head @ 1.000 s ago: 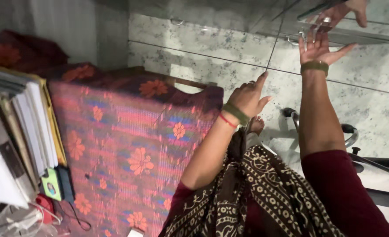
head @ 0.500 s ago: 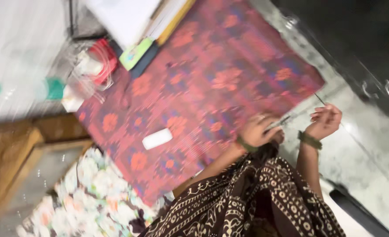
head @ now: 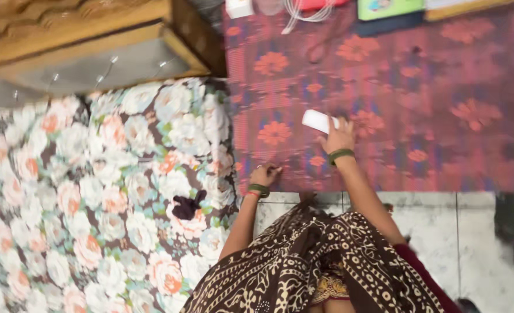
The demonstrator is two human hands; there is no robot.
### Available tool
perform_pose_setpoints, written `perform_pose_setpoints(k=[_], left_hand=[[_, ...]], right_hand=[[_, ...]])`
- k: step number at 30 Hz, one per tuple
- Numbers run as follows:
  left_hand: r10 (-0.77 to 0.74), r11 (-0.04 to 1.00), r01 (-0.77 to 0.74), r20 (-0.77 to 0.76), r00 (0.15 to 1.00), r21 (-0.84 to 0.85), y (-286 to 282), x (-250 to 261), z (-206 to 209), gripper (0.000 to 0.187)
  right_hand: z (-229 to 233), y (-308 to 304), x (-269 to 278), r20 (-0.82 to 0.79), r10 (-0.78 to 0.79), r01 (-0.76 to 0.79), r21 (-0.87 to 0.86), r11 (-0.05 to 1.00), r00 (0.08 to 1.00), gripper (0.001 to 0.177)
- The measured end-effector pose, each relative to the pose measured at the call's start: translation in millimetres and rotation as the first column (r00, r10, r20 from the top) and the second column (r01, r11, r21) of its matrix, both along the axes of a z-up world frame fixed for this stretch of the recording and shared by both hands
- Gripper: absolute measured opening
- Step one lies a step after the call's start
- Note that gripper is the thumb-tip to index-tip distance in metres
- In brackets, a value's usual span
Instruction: The person organizes and cleans a small table in a bedroom. They move a tablet, a power bank, a lamp, a power strip, a water bottle, and a phone onto the table. They then use a dark cloth to wipe the table surface and the items on it.
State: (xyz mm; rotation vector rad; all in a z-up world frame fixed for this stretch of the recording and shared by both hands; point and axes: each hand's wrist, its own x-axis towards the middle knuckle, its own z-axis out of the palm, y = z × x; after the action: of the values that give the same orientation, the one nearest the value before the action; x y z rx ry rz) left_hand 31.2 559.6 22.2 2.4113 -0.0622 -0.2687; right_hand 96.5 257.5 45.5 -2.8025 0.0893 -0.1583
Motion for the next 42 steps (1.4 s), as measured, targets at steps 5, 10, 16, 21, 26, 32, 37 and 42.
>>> perform_pose_setpoints(k=[5,10,16,21,26,32,37,42], left_hand=[[0.265,0.963,-0.265,0.012,0.964,-0.044,77.5,-19.2,2.0,0.031],[0.352,0.934,-0.338,0.129,0.927,-0.116,92.1,-19.7,1.8,0.029],[0.356,0.929,-0.313,0.241,0.903,-0.197,41.2,33.8,3.8,0.045],[0.278,0.626,-0.296,-0.149,0.949,-0.721,-19.5,91.5,18.6,0.053],[0.185,0.416,-0.367,-0.318,0.93,-0.832,-57.1,124.1,16.0,0.053],[0.379,0.28,-0.47,-0.354,0.855,-0.837,-8.6,92.6,-7.1,0.047],[0.406,-0.291,-0.57,-0.639,0.654,-0.768,94.2,23.4,-17.2,0.04],[0.777,-0.204,-0.73,-0.561,0.284,-0.653,214.5,-74.3,-30.3,0.048]], right_hand=[[-32.5,51.4,5.4,-0.11,-0.022,0.032,0.084,0.996,0.994,0.073],[-29.6,86.1,5.3,-0.263,0.176,-0.147,0.124,0.981,0.949,0.079],[-2.0,95.7,31.2,-0.448,0.29,0.19,0.76,0.622,0.846,0.072],[20.6,61.9,76.3,-0.147,0.404,-0.195,0.698,0.689,0.903,0.072],[10.2,59.6,93.4,-0.002,0.431,-0.309,0.694,0.65,0.902,0.066],[1.6,112.2,72.7,-0.111,0.692,-0.32,0.826,0.463,0.713,0.062],[2.6,196.4,47.6,-0.273,0.867,-0.213,0.898,0.385,0.416,0.049],[-20.2,291.0,31.5,-0.288,0.886,-0.281,0.873,0.399,0.363,0.043]])
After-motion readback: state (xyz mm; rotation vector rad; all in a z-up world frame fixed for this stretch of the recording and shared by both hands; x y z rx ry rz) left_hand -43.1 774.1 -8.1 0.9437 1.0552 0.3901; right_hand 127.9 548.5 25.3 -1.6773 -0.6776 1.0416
